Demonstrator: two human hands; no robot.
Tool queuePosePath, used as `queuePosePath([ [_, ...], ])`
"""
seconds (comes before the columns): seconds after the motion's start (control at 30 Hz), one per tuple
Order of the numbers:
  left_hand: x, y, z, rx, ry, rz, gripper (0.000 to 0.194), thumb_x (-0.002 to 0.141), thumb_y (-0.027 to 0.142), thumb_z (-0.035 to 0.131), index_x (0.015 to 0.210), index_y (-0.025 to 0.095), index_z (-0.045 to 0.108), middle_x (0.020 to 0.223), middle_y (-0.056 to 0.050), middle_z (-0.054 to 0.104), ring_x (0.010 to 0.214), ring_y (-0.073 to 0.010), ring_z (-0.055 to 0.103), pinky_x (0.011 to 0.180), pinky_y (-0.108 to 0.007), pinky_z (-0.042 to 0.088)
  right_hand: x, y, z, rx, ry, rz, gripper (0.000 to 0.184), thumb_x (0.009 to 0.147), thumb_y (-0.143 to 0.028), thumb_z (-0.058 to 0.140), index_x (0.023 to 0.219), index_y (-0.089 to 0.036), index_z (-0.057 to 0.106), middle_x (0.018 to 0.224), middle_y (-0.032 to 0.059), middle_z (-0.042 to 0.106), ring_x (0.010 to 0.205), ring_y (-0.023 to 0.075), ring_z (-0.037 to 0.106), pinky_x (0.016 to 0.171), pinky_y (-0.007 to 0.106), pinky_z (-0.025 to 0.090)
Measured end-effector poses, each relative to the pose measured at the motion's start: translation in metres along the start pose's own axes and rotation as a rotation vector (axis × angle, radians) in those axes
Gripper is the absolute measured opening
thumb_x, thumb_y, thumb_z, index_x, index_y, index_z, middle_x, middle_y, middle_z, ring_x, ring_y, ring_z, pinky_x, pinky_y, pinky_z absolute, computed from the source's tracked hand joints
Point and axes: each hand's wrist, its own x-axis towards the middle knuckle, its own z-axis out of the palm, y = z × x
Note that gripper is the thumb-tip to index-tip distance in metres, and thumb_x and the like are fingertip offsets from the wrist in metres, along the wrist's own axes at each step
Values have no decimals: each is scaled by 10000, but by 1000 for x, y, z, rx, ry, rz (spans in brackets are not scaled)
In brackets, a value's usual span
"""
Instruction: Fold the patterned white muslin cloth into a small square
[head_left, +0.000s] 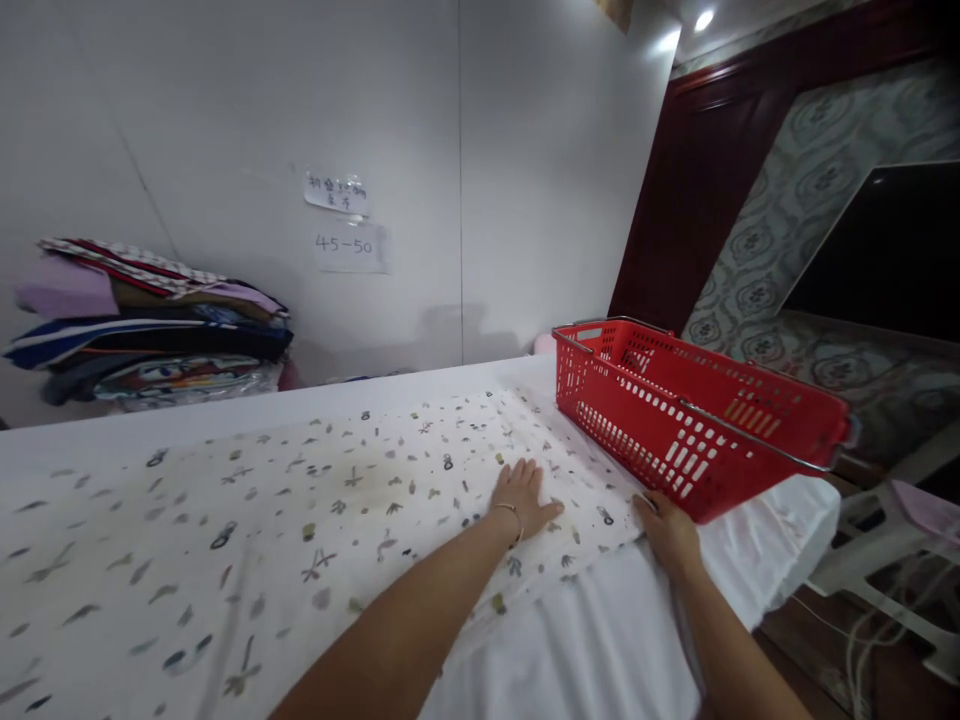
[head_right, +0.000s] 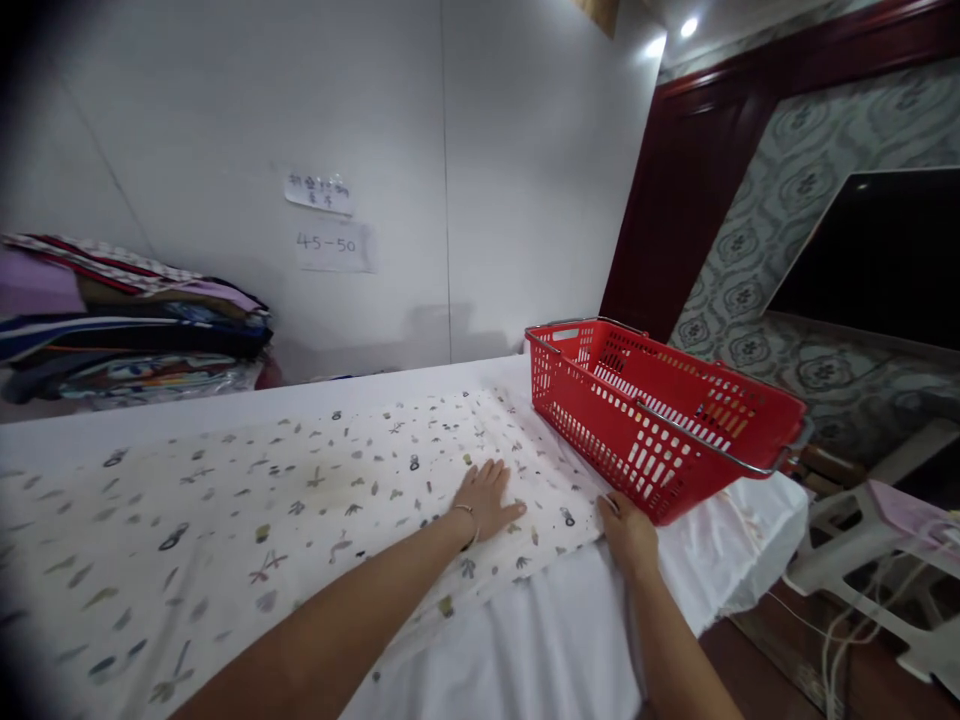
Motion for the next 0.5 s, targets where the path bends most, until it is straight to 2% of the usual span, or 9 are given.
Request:
queuePosePath([
  [0.07,2,-10,-4,-17,8,-35,824,768,707,177,1392,178,281,1494,-58,155,1373,-256,75,1106,-464,89,2,-2,-1,-38,-23,18,436,830,-471,334,1020,-209,626,935,75,676,890,234,607,692,284,419],
  [0.13,8,-15,-10,-12,121,-90,785,786,689,156,1380,198,305,1487,-53,191,1372,-270,69,1102,-482,77,3,-3,-1,-63,-34,37,427,824,-464,336,1006,-218,633,928,74,677,882,236,608,678,284,420],
  [0.2,18,-14,-13,14,225,-78,773,795,679,150,1398,209,260,1493,-46,170,1375,-276,30,1104,-488,28,4,-2,-2,-44,-35,46,419,821,-461,336,993,-222,635,919,70,679,868,231,612,666,276,423],
  [0.27,29,-10,-11,24,178,-19,791,786,690,161,1414,211,215,1500,-43,135,1376,-271,14,1105,-487,6,4,0,-2,4,-26,51,414,821,-462,335,980,-219,630,898,67,682,844,225,617,661,270,428],
  [0.37,40,-12,-7,-1,12,10,829,761,716,183,1414,206,219,1503,-46,101,1376,-265,23,1102,-497,30,5,4,-2,35,-29,63,403,818,-466,331,943,-222,625,867,66,683,819,225,623,659,273,436],
  [0.4,40,-16,-7,-15,-4,0,830,759,717,185,1413,207,221,1503,-43,102,1377,-261,26,1103,-493,44,5,5,-3,27,-36,66,400,815,-469,331,935,-224,624,863,66,683,819,229,624,659,277,438],
  [0.5,38,-36,-14,-31,55,-115,815,772,699,172,1420,206,197,1502,-44,112,1377,-261,25,1104,-485,56,7,8,-5,0,-56,76,404,805,-485,326,927,-237,621,885,69,680,848,241,622,666,284,443],
])
